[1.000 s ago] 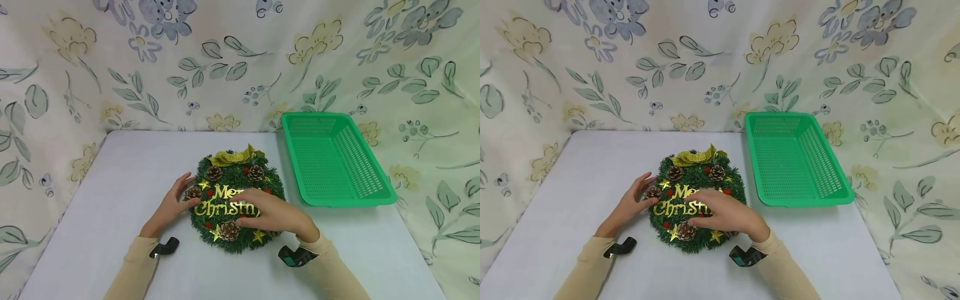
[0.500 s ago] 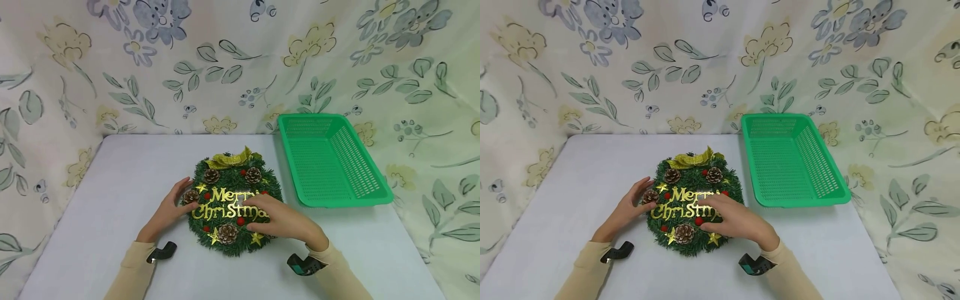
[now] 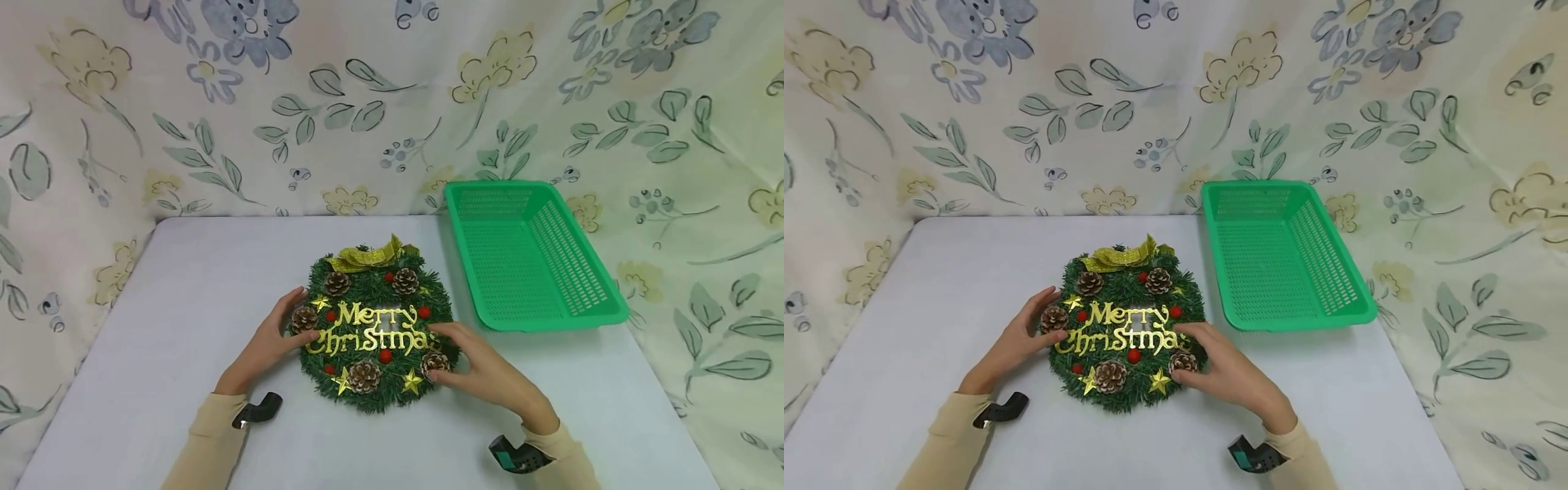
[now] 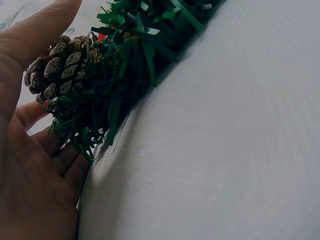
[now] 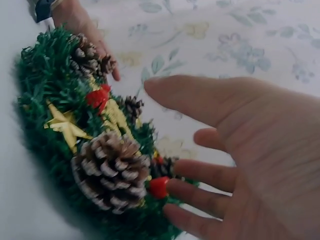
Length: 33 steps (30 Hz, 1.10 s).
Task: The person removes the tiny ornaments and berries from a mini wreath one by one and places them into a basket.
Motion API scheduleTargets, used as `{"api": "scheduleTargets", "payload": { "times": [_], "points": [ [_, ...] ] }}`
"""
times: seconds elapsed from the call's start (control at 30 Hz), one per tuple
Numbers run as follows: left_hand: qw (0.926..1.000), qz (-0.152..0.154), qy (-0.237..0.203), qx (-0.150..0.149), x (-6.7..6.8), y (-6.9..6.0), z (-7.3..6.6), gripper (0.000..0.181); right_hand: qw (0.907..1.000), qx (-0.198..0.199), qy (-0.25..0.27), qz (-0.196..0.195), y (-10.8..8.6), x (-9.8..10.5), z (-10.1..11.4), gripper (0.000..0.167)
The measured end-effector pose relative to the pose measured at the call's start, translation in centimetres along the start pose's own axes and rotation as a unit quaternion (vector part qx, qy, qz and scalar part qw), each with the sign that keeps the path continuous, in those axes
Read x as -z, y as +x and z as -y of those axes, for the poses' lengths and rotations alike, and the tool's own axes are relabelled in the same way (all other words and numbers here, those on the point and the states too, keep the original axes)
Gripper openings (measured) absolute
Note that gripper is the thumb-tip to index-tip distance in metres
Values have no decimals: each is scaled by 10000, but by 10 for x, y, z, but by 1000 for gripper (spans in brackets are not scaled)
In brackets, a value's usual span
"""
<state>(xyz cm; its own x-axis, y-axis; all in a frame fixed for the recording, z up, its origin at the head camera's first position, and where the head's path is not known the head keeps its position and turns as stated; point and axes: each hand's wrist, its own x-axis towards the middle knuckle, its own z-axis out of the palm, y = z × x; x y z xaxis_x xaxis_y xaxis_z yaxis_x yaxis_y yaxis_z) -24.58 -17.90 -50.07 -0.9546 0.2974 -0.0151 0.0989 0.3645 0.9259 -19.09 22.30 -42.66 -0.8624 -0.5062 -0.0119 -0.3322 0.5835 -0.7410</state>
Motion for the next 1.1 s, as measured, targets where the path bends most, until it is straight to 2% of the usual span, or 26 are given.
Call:
{"api": "scheduleTargets", "payload": {
  "times": [0.13, 0.27, 0.5, 0.67, 0.97, 1.1],
  "points": [
    [10000, 0, 31, 57, -1, -1, 1, 93, 9989, -273, 334, -158, -7, -6, -7, 80],
    [9997, -28, 174, 146, -1, -2, 2, 93, 9979, -264, 495, -310, -11, -12, -12, 80],
    [9986, 3, 483, 234, 0, -2, 5, 93, 9990, -64, 331, -306, -13, -16, -13, 79],
    [9968, 8, 704, 376, 0, -3, 3, 95, 9994, -111, 292, -148, -12, -17, -14, 77],
    [9959, 60, 767, 478, -1, -3, 1, 95, 9997, -32, 195, -141, -15, -22, -21, 76],
    [9957, 74, 807, 443, 0, -1, -1, 94, 9995, -126, 265, -142, -16, -22, -20, 77]
  ]
}}
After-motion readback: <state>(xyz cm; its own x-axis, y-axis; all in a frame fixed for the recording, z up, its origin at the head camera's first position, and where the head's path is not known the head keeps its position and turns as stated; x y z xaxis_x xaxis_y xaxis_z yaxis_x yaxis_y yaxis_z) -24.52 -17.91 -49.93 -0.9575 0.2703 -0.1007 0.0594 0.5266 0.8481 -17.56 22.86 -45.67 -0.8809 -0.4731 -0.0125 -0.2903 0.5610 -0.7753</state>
